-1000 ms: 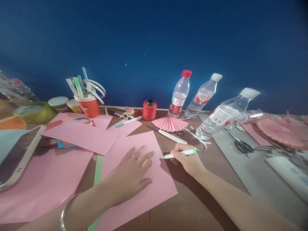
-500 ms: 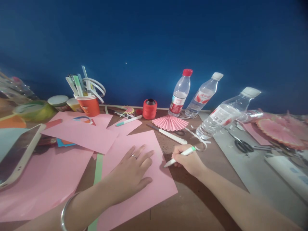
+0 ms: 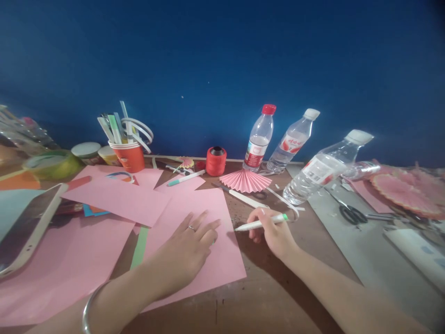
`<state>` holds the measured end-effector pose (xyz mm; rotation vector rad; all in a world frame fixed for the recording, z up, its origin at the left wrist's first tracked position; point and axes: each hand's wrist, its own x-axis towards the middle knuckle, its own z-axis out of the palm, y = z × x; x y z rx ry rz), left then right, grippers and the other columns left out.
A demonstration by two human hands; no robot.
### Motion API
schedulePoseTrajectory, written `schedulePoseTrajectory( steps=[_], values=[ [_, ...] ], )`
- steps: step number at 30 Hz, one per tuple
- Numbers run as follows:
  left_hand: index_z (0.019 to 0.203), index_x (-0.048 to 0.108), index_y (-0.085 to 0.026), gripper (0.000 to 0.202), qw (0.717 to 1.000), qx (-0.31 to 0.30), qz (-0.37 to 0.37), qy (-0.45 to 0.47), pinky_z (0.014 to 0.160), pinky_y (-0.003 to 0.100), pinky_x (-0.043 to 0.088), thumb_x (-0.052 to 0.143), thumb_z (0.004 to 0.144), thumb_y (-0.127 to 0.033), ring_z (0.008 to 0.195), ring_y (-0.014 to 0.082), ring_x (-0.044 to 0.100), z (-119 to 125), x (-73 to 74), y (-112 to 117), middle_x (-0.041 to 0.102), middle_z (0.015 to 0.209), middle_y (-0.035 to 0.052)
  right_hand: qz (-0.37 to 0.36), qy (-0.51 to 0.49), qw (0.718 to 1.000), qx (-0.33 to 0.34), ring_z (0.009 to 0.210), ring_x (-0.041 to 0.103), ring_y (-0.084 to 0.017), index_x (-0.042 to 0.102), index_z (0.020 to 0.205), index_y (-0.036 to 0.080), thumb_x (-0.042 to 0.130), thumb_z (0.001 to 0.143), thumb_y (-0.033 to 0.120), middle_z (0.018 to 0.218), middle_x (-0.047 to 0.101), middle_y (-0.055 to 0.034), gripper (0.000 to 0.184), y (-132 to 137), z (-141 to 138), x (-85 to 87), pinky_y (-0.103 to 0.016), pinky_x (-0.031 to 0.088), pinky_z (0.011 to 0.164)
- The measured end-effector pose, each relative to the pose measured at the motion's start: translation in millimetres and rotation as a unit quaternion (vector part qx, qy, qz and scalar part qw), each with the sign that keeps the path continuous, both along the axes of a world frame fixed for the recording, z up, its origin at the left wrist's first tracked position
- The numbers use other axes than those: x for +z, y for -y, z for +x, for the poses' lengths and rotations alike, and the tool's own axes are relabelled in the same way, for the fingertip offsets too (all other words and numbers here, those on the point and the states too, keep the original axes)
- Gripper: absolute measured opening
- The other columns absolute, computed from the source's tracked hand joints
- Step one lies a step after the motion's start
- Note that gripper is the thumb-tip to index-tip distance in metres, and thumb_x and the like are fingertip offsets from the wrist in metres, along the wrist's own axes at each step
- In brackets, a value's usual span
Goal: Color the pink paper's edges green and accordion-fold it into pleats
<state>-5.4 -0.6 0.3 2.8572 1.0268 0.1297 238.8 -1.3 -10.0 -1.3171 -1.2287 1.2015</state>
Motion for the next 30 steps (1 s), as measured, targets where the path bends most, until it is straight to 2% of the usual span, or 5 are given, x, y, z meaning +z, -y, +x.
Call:
schedulePoseTrajectory(
  steps=[7, 10, 13, 17, 30],
  values=[
    [0.124, 0.045, -0.025, 0.037, 0.998, -0.035, -0.050, 0.001, 0.113, 0.051, 0.016, 0.050, 0.089, -0.035, 0.140, 0.0273, 0.014, -1.3, 6.5, -0.7, 0.036, 0.146, 0.0012, -0.023, 0.040, 0.998, 0.048, 0.052, 0.059, -0.013, 0.061, 0.070, 0.017, 0.063, 0.071, 0.026, 0.059, 0.064, -0.0002, 0.010, 5.1, -3.8, 4.6, -0.023, 0.047, 0.050],
    [0.128, 0.041, -0.025, 0.040, 0.997, -0.035, -0.062, -0.001, 0.113, 0.051, 0.015, 0.049, 0.089, -0.034, 0.141, 0.0265, 0.011, -2.6, 7.3, -1.2, 0.032, 0.148, 0.0003, -0.018, 0.071, 0.997, 0.031, 0.053, 0.059, -0.014, 0.057, 0.059, 0.017, 0.059, 0.074, 0.025, 0.056, 0.063, -0.0007, 0.016, 9.3, -6.7, 5.9, -0.023, 0.046, 0.052],
    [0.120, 0.046, -0.024, 0.032, 0.997, -0.032, -0.073, -0.008, 0.113, 0.052, 0.014, 0.047, 0.091, -0.036, 0.141, 0.0268, 0.010, -3.9, 7.4, -1.5, 0.033, 0.147, 0.0006, -0.042, 0.090, 0.995, 0.008, 0.049, 0.057, -0.013, 0.051, 0.053, 0.018, 0.054, 0.075, 0.024, 0.050, 0.061, 0.0007, 0.023, 12.7, -9.4, 8.0, -0.023, 0.044, 0.049],
    [0.111, 0.051, -0.023, 0.026, 0.998, -0.021, -0.067, 0.002, 0.113, 0.054, 0.014, 0.047, 0.090, -0.038, 0.141, 0.0287, 0.009, -4.6, 5.9, -2.0, 0.033, 0.147, 0.0030, -0.033, 0.131, 0.990, 0.029, 0.047, 0.056, -0.013, 0.052, 0.050, 0.018, 0.052, 0.074, 0.022, 0.048, 0.061, 0.0002, 0.024, 13.8, -10.5, 10.6, -0.022, 0.041, 0.048],
    [0.117, 0.050, -0.023, 0.030, 0.998, -0.027, -0.052, 0.010, 0.113, 0.054, 0.016, 0.047, 0.090, -0.036, 0.140, 0.0291, 0.012, -4.5, 2.2, -1.6, 0.030, 0.148, 0.0042, -0.032, 0.151, 0.987, 0.043, 0.049, 0.055, -0.014, 0.053, 0.051, 0.018, 0.051, 0.074, 0.023, 0.050, 0.062, -0.0009, 0.023, 11.6, -7.8, 9.3, -0.023, 0.039, 0.049]
  ],
)
